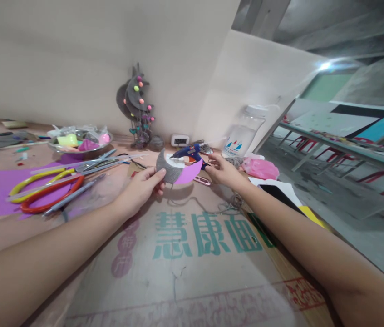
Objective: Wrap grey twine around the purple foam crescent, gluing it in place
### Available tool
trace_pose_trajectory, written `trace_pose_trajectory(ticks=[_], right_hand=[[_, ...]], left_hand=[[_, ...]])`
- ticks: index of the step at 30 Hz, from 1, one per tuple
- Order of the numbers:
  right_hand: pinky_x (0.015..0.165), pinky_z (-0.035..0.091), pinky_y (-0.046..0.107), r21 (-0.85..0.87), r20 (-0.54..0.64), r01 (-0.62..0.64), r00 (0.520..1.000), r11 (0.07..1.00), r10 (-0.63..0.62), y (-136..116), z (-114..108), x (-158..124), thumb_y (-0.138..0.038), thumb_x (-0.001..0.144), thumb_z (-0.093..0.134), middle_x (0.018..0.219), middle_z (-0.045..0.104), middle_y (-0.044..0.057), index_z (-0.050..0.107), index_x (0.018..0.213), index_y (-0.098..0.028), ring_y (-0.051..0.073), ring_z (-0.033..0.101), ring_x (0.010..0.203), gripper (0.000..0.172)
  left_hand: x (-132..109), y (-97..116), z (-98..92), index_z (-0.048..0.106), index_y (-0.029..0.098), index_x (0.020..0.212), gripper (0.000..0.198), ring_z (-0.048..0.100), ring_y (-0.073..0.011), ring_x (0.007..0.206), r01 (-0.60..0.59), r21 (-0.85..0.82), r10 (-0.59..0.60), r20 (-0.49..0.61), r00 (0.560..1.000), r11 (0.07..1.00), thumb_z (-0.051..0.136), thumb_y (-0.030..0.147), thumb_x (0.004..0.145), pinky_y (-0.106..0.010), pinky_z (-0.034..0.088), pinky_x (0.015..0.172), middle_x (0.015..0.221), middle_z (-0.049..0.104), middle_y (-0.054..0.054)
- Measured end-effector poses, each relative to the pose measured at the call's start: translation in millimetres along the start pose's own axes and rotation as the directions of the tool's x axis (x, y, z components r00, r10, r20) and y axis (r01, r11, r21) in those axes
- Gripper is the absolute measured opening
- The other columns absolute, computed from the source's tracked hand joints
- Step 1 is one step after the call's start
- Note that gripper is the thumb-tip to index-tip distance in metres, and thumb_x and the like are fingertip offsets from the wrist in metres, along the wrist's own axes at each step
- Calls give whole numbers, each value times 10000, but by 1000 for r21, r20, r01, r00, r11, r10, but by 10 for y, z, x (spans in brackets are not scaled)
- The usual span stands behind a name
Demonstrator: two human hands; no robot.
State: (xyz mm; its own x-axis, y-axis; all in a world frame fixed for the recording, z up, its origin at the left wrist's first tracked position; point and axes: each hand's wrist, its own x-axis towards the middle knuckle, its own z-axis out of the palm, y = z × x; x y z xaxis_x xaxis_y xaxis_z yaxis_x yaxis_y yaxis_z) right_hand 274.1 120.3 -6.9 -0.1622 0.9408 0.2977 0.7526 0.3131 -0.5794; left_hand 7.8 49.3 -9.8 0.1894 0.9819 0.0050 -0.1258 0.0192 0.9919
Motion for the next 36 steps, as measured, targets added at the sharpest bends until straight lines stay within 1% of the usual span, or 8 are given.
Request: trace_pose_trajectory(ticks=[5,10,14,19,23,27,30,36], right_hand=[[936,449,382,-22,60,1,998,1000,0,-32,71,190,-338,798,606,1265,577,135,492,1295,-160,221,595,1069,540],[857,477,359,-110,86,-90,991,990,99,-184,188,420,-374,754,654,1084,669,149,602,1116,-107,249,636,956,453],[786,490,353,-168,58,-158,984,973,170,-244,280,558,-334,694,704,925,701,142,636,937,-100,272,647,874,344],[648,501,259,-97,72,-181,980,979,188,-289,247,572,-310,750,634,758,708,92,646,830,-116,201,659,727,211],[584,494,210,28,117,-153,982,988,149,-398,83,457,-297,815,553,772,719,94,668,866,-122,146,658,661,216],[661,512,226,230,89,-85,994,970,66,-491,-137,216,-292,816,549,902,728,87,667,945,-161,144,673,744,218],[697,499,245,335,34,-29,999,942,18,-514,-273,-43,-311,798,575,902,723,70,678,958,-179,164,670,820,232],[636,483,295,272,-42,-24,998,962,37,-542,-261,-582,-446,779,587,729,677,44,661,823,-180,182,629,694,279]], left_hand=[[5,-2,10,490,161,693,282,498,-61,456,28,-14,-28,-1,1000,1000,603,407,774,-179,395,468,560,529,48],[30,-28,-2,521,157,720,275,492,-61,459,9,2,-9,20,1000,1000,609,412,770,-182,391,472,566,528,48],[34,-43,-12,504,162,702,295,475,-55,459,-35,30,33,61,998,999,613,426,772,-180,371,467,565,513,56],[27,-38,-11,502,158,711,291,472,-54,470,-54,58,49,83,995,997,587,423,793,-176,369,476,569,510,56],[22,-35,-7,500,154,713,277,474,-50,470,-52,59,48,74,996,997,577,405,803,-168,370,475,568,514,55],[37,-48,-7,510,151,732,252,490,-50,475,-65,66,63,33,997,996,559,382,819,-167,386,480,581,526,51],[56,-58,-10,508,152,736,230,500,-55,470,-64,58,65,-8,998,996,554,362,820,-172,393,470,587,537,47],[62,-69,-25,513,159,734,237,499,-67,461,-80,52,82,-42,996,995,583,378,792,-185,402,464,576,541,42]])
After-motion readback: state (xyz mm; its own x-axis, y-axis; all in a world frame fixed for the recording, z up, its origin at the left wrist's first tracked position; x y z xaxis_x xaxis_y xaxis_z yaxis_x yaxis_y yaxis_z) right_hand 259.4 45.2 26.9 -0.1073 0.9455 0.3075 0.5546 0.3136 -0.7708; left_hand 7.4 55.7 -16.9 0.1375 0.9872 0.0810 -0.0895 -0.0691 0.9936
